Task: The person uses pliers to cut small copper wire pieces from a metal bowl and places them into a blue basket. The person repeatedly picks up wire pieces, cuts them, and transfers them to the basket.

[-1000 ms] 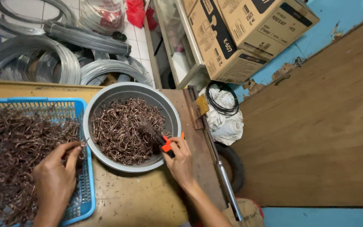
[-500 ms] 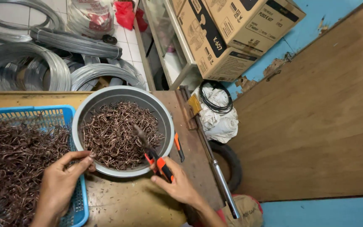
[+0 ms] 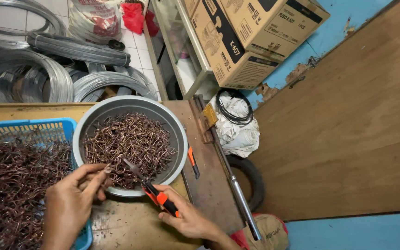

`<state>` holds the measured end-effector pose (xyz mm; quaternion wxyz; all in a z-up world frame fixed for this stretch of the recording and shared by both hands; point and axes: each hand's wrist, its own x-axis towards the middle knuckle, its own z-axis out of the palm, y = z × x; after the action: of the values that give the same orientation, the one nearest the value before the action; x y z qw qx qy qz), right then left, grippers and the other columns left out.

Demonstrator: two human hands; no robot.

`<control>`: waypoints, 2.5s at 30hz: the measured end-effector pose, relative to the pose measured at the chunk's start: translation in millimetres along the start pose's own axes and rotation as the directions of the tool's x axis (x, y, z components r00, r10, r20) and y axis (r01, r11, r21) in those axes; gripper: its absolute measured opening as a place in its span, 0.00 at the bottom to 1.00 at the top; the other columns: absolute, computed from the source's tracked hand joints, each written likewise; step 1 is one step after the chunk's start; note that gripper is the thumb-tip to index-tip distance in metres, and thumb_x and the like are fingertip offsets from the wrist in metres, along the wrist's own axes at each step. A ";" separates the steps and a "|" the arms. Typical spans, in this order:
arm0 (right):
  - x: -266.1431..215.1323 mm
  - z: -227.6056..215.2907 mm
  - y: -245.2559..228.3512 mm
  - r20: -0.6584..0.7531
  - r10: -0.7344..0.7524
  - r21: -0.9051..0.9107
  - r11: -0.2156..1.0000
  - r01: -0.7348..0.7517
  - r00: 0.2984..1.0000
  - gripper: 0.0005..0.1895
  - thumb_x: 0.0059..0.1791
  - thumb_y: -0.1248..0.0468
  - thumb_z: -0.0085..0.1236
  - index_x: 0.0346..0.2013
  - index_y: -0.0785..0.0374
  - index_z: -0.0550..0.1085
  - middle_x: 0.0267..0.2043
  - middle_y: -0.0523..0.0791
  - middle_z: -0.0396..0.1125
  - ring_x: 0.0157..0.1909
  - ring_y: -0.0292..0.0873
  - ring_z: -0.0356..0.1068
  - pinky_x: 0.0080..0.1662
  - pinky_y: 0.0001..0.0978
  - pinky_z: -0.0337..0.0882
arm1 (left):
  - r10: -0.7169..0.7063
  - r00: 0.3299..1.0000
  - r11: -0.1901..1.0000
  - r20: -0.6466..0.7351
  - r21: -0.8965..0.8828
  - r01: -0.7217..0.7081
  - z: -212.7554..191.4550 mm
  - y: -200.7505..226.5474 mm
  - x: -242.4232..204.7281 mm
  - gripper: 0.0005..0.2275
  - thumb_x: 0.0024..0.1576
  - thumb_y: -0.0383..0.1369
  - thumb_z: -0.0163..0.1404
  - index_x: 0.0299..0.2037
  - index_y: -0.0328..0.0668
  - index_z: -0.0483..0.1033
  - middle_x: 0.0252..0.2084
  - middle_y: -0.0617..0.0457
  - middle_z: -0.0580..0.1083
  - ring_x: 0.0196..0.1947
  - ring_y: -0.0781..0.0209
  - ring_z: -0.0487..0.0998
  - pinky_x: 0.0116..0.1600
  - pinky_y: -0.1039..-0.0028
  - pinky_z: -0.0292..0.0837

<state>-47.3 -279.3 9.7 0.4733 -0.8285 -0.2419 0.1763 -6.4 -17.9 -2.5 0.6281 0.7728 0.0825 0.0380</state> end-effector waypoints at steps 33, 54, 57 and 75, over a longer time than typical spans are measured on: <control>-1.5 -14.2 10.8 0.205 0.152 0.209 0.958 -0.194 0.967 0.20 0.55 0.59 0.53 0.60 0.59 0.66 0.54 0.39 0.66 0.54 0.35 0.64 0.60 0.28 0.63 | -0.070 0.939 0.864 0.338 0.492 -0.112 -3.4 20.0 23.9 0.09 0.56 0.42 0.57 0.41 0.54 0.87 0.36 0.57 0.87 0.32 0.60 0.87 0.44 0.69 0.75; 26.1 -3.0 2.0 -0.161 0.204 -0.144 0.963 -0.228 0.966 0.29 0.47 0.68 0.50 0.64 0.54 0.63 0.64 0.47 0.67 0.65 0.48 0.66 0.64 0.41 0.60 | 0.019 0.965 0.924 0.261 0.364 -0.117 16.0 0.0 31.9 0.13 0.65 0.40 0.44 0.43 0.41 0.79 0.53 0.48 0.72 0.48 0.52 0.79 0.59 0.55 0.75; 27.4 -2.5 -5.6 -0.165 0.197 -0.162 0.961 -0.224 0.966 0.30 0.45 0.70 0.47 0.63 0.59 0.61 0.63 0.49 0.64 0.64 0.49 0.64 0.64 0.42 0.60 | 0.073 0.963 0.910 0.260 0.379 -0.171 16.5 10.5 28.8 0.13 0.64 0.39 0.44 0.41 0.41 0.79 0.57 0.47 0.69 0.48 0.49 0.79 0.58 0.51 0.76; 42.3 -9.4 32.9 -0.327 -0.053 -0.354 0.932 -0.071 0.944 0.20 0.47 0.66 0.56 0.53 0.66 0.71 0.46 0.49 0.72 0.47 0.51 0.72 0.51 0.39 0.69 | 0.287 0.938 0.883 0.193 0.326 -0.337 24.1 0.9 37.7 0.10 0.62 0.35 0.48 0.38 0.39 0.80 0.64 0.44 0.69 0.64 0.43 0.67 0.66 0.45 0.63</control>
<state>0.1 -276.1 -17.0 0.3460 -0.9201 -0.1835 -0.0104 34.6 -34.8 -8.3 0.4683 0.8771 -0.0814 0.0693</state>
